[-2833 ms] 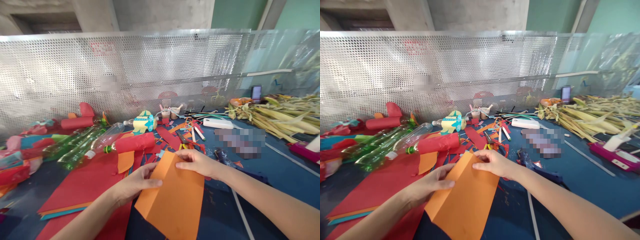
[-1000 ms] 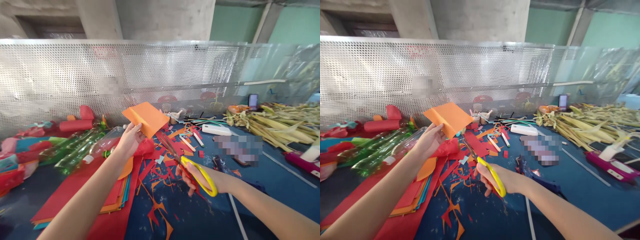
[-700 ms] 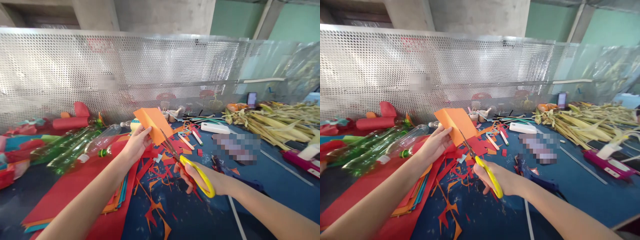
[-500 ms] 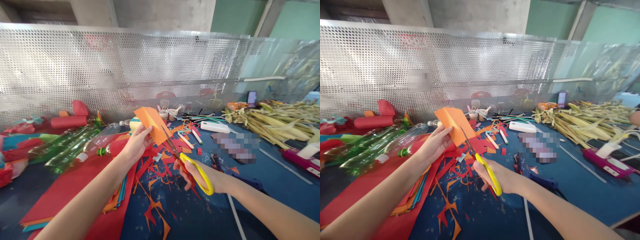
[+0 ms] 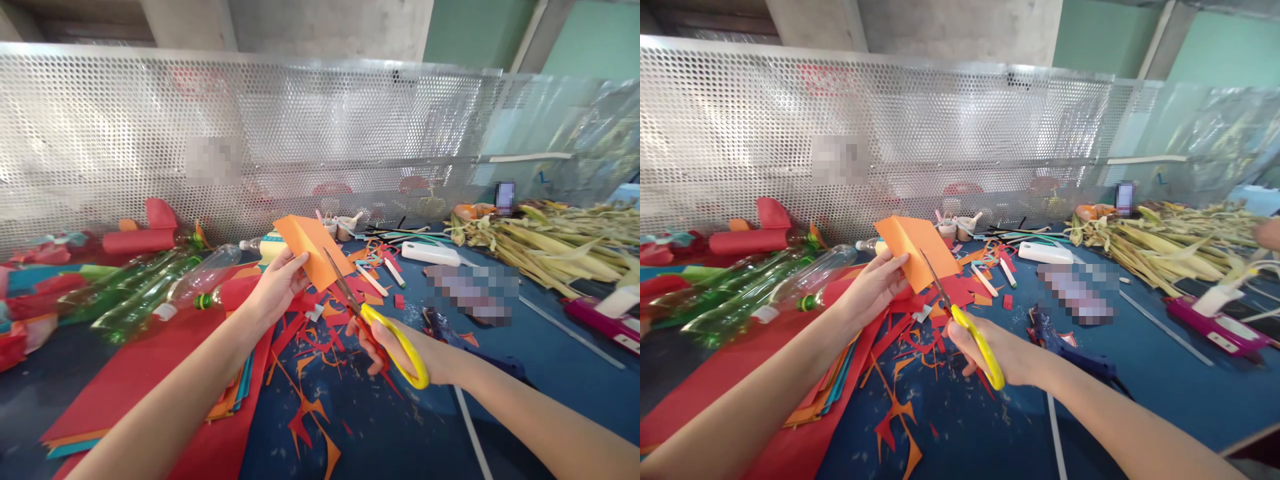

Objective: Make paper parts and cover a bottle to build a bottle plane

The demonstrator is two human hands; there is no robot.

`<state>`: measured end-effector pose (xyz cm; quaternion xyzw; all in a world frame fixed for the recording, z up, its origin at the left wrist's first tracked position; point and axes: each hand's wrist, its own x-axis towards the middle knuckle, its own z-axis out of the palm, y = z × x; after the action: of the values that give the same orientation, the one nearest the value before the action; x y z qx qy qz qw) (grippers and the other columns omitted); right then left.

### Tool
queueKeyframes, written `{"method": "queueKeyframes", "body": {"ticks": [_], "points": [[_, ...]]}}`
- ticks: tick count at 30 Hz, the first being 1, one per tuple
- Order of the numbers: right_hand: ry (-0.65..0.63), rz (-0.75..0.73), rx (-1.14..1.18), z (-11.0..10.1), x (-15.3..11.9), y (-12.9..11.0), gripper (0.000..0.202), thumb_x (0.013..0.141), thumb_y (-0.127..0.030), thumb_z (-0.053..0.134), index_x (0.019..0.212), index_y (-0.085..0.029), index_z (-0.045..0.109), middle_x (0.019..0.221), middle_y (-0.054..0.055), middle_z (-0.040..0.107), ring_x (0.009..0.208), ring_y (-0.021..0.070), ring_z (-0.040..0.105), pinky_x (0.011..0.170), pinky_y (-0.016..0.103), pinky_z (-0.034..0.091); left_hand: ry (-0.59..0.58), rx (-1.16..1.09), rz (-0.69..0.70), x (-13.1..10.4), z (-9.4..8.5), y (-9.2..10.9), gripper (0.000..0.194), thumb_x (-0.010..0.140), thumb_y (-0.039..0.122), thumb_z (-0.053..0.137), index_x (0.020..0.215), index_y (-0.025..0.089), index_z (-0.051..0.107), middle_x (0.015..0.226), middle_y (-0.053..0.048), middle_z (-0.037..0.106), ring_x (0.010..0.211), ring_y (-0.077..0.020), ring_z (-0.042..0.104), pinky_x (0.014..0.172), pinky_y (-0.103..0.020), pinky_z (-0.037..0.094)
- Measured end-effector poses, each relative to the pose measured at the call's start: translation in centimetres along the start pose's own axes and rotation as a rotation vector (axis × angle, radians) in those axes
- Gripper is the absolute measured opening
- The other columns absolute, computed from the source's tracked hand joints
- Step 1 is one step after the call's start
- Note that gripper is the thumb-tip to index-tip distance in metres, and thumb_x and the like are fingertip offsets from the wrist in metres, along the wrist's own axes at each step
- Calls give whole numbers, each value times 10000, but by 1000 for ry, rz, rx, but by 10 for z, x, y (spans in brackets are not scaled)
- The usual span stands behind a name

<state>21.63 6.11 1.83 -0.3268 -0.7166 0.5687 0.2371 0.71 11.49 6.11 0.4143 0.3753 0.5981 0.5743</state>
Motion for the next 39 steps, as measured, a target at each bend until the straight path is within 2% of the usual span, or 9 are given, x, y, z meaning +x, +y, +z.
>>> {"method": "queueKeyframes", "body": {"ticks": [8,14,18,21,32,39], "points": [[-4,8,-26,0,-3,-5,535,845,-744,291,799,-221,399,713,-40,338,581,118,359,674,351,551,9,-2,-5,-1,2,1,241,873,48,496,968,160,687,951,-49,747,736,-110,686,629,-166,565],[23,-10,-28,1,0,-4,582,816,-776,306,835,-208,431,682,-53,332,555,102,350,613,330,544,10,11,-15,-1,2,2,241,860,72,527,997,181,693,940,-54,750,806,-142,693,702,-208,580],[77,-41,-47,3,3,5,589,812,-786,291,799,-212,423,664,-54,334,507,90,360,503,255,462,9,14,-21,-1,1,2,219,853,86,543,992,175,687,949,-62,747,820,-155,693,731,-235,582],[104,-39,-60,3,4,9,577,829,-772,276,782,-213,409,650,-57,345,457,78,360,453,241,396,11,8,-22,-1,1,3,213,859,74,528,964,167,688,942,-64,744,781,-143,689,701,-221,575],[133,20,-50,7,3,0,651,715,-875,283,747,-227,333,588,-83,304,403,56,280,382,214,297,32,-17,-30,-2,2,5,200,849,69,540,912,177,696,923,-47,743,747,-139,682,646,-206,557],[120,-48,-104,5,5,5,626,760,-844,266,757,-221,338,593,-92,267,402,50,237,363,201,219,30,-38,-43,-3,2,7,214,861,45,511,871,169,685,888,-35,740,700,-114,675,584,-176,546]]}}
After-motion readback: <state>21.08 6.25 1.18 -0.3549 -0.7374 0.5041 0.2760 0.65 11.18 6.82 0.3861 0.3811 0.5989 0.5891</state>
